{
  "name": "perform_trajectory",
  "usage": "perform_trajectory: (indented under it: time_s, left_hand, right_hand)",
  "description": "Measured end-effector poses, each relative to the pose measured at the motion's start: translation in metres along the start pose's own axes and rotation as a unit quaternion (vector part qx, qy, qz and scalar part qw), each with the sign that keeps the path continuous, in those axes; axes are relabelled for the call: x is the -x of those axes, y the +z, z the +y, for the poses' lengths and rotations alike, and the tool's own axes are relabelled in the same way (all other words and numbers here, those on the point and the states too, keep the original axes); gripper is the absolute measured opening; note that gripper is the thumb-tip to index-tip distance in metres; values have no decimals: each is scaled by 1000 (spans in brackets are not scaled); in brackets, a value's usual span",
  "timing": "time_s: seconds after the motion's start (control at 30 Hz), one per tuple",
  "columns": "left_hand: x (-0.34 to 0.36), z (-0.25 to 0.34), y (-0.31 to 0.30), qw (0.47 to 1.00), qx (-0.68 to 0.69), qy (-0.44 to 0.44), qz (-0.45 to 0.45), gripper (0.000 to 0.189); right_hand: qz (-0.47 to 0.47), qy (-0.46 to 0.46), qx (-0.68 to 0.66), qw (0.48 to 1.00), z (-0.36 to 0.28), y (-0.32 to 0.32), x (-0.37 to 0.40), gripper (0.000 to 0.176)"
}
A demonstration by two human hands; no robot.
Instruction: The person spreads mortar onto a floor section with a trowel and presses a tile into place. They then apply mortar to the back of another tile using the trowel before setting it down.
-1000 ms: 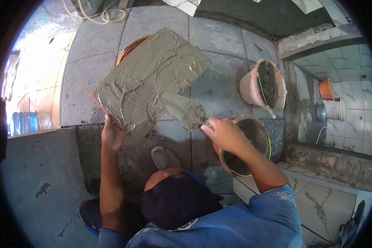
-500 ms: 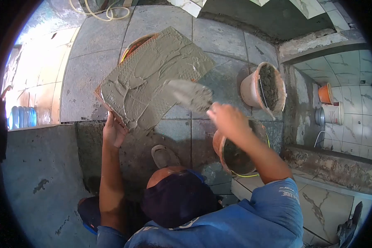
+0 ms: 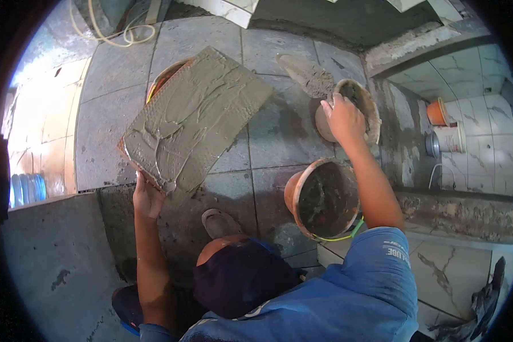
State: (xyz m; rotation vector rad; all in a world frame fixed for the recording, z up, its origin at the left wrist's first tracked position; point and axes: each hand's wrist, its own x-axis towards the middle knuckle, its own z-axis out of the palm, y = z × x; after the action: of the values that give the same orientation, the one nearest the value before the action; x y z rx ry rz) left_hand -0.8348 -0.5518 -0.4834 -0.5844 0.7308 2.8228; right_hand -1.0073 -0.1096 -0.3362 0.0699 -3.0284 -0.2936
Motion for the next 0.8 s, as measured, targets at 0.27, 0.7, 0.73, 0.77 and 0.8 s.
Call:
perform_trajectory:
  time_s: [0.27,0.7,0.73,0.77,0.8]
  left_hand:
    - [-10,-1,-41,995,32,-10,-94,44]
    - [-12,1,-46,994,-5,-19,-109,42]
    - [-14,2,-44,995,-1,-14,-97,42]
    - [-14,1,-43,995,-3,-14,-99,42]
    - [-6,-3,-25,997,-23,-9,-73,41]
  right_hand:
    - [99,105,-78,986,44,-34,147,45]
    - [-329,554,-619,450,-7,-9,338,41]
    - [-327,553,-622,448,-12,-6,337,41]
    - [-303,554,-671,389,-17,-2,333,40]
    - [-278,550,-716,328,-23,2,331,39]
